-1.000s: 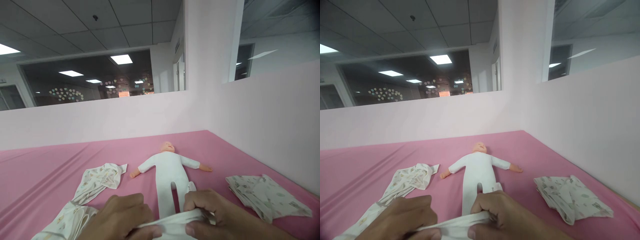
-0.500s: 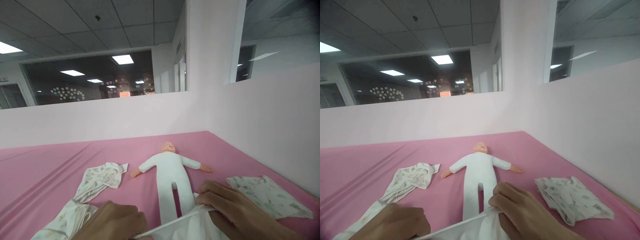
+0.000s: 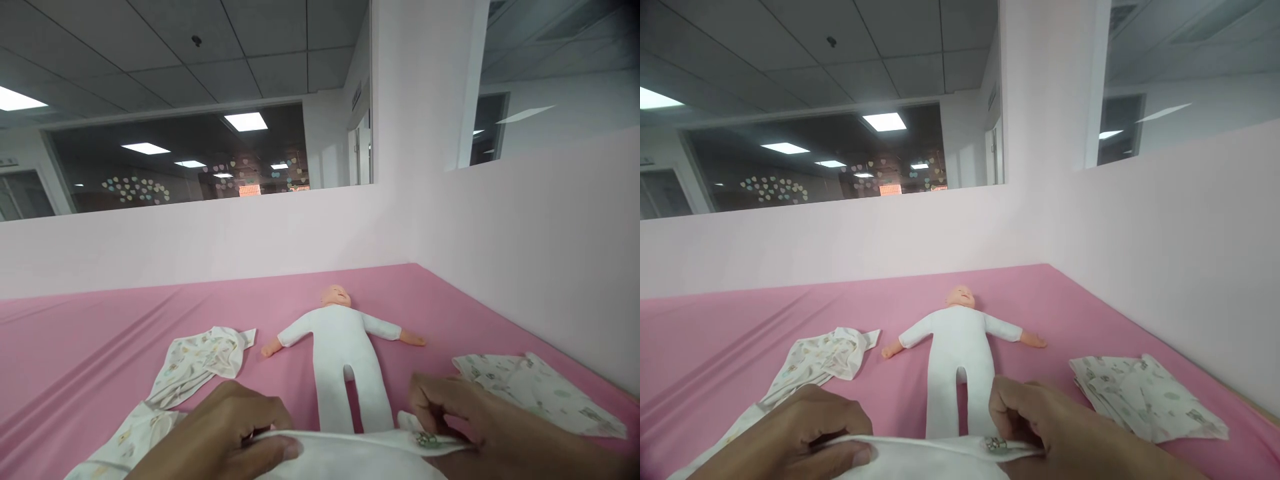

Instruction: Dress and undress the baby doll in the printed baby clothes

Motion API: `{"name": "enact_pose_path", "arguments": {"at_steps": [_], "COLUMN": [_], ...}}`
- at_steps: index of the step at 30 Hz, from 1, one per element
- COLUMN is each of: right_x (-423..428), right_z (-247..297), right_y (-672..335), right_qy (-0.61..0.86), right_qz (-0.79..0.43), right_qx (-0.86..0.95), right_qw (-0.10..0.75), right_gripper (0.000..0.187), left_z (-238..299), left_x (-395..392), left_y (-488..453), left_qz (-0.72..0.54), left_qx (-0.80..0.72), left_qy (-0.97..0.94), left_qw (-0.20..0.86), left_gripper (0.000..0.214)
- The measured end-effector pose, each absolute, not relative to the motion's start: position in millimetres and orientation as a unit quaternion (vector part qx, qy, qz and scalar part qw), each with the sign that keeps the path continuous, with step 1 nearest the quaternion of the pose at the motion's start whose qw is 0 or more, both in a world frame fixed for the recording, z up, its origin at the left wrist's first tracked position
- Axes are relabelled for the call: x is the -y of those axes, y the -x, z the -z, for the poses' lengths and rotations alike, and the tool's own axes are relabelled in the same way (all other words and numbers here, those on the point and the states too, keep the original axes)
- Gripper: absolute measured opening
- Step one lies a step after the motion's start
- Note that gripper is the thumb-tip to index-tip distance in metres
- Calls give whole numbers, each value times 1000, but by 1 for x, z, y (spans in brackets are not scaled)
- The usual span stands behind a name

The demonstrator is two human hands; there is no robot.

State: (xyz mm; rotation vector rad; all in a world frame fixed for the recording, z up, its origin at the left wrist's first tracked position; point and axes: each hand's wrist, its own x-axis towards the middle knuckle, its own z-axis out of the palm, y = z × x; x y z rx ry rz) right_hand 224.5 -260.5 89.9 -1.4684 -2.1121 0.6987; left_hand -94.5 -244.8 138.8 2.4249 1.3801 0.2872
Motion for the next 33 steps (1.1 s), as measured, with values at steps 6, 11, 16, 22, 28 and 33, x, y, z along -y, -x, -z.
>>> {"name": "enact_pose_path", "arguments": {"at_steps": [6,11,16,22,28,33], "right_x": [256,245,239,230,233,241], "right_z": [-99,-85,-73,-72,-85,-91], "right_y": [-212,-209,-212,-223,-232,-240], "right_qy": [518,475,412,464,567,510], "right_qz": [-223,-24,161,65,-176,-342], "right_qx": [805,835,839,817,734,711], "right_qw": [185,276,317,335,330,343], "right_gripper": [16,22,31,28,40,47], "left_z": [-144,-145,-141,-135,-117,-97], "left_x": [248,246,243,239,222,223], "left_y": [92,89,94,102,118,145], "left_qz": [-95,-113,-137,-166,-164,-194], "left_qx": [-493,-498,-500,-520,-581,-598], "left_qy": [-848,-846,-848,-833,-794,-774], "left_qw": [172,152,113,89,63,73], "left_gripper": [35,35,32,33,36,40]}}
